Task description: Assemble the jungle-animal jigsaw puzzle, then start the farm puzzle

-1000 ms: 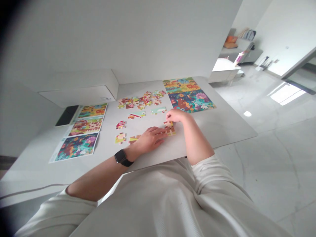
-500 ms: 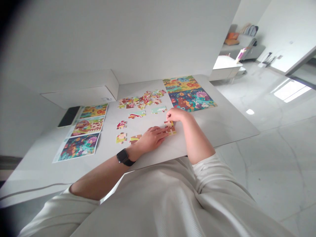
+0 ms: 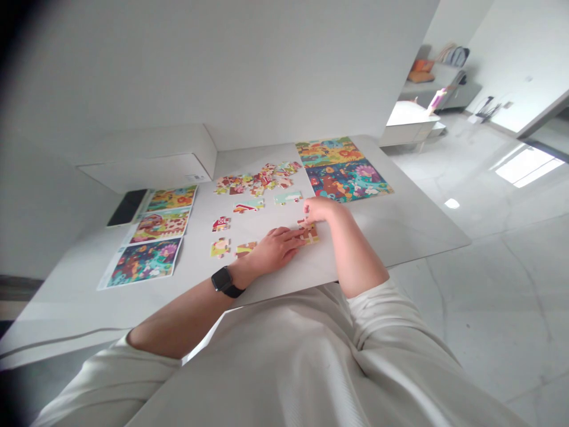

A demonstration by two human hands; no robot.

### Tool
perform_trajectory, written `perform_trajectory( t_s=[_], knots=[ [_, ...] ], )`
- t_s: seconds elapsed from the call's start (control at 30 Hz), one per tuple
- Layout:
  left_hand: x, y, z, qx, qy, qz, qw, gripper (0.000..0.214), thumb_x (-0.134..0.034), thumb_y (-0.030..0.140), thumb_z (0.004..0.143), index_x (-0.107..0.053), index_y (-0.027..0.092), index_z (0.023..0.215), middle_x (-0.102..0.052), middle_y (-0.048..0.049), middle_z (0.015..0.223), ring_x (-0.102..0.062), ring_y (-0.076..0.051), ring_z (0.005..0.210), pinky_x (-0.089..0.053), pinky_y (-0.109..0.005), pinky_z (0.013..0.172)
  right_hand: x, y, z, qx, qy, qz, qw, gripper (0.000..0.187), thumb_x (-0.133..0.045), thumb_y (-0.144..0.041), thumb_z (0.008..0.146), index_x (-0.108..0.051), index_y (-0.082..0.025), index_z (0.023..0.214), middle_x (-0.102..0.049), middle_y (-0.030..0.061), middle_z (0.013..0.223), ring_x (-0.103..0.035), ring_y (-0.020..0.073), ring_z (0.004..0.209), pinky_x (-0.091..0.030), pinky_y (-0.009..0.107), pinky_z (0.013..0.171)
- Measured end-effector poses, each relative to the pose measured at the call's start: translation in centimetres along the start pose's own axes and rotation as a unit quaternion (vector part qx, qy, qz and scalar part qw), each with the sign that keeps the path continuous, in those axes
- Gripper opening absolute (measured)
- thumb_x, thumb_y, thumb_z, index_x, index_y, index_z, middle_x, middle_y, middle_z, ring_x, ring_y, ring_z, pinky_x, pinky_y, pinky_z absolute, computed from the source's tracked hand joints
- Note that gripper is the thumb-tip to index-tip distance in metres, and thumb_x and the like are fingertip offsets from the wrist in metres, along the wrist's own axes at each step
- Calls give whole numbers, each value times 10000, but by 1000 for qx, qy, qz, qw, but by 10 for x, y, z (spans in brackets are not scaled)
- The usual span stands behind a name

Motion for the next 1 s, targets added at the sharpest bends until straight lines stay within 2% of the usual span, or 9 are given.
perform_trajectory(
  t_s=[0.2,0.43,0.53,0.67,0.8,1.0],
  knots=[
    [-1,-1,0,3,1,-10,1000,379,-516,290,1055,-712,279,1379,-593,-45,1580,-566,-269,1316,-459,-484,1136,-6,-7,0,12,-5,-28,1000,587,-914,-409,754,-674,-222,1256,-800,68,1107,-706,207,882,-416,262,674],
    [-1,-2,-1,6,-1,-11,1000,380,-527,281,1050,-709,279,1384,-597,-52,1575,-559,-275,1333,-456,-484,1137,-6,-11,0,6,-3,-57,998,559,-893,-381,753,-680,-217,1243,-796,86,1128,-706,220,895,-404,269,649],
    [0,-1,-1,2,-2,-9,1000,384,-525,284,1056,-705,279,1395,-595,-52,1578,-563,-273,1325,-454,-472,1141,-6,-6,0,10,-11,-40,999,582,-907,-354,724,-687,-218,1245,-793,74,1150,-705,213,891,-413,263,651],
    [0,-2,-2,2,-1,-13,1000,374,-543,285,1052,-713,291,1385,-589,-43,1584,-578,-261,1306,-455,-460,1143,-4,2,-2,-18,-10,-55,998,581,-922,-321,691,-712,-218,1222,-793,74,1139,-705,222,900,-416,264,641],
    [-2,-5,-2,4,6,-23,1000,351,-552,297,1053,-727,303,1357,-614,-29,1559,-592,-249,1295,-464,-445,1136,-3,-2,-5,2,-12,-31,999,473,-908,-318,705,-752,-230,1144,-803,52,1099,-708,196,854,-432,246,651],
    [-2,-4,-4,-21,26,-16,999,340,-545,276,1052,-734,310,1333,-622,-28,1552,-616,-238,1275,-480,-429,1106,-8,-7,-5,-2,-35,-54,998,188,-871,-250,720,-791,-233,890,-813,24,932,-710,186,806,-413,243,605]
  ],
)
Point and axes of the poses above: each hand's wrist, its own z-axis towards the middle knuckle, its own x-axis out of the back of the hand, y = z × x, the point moved 7 cm from there along z, towards the middle knuckle
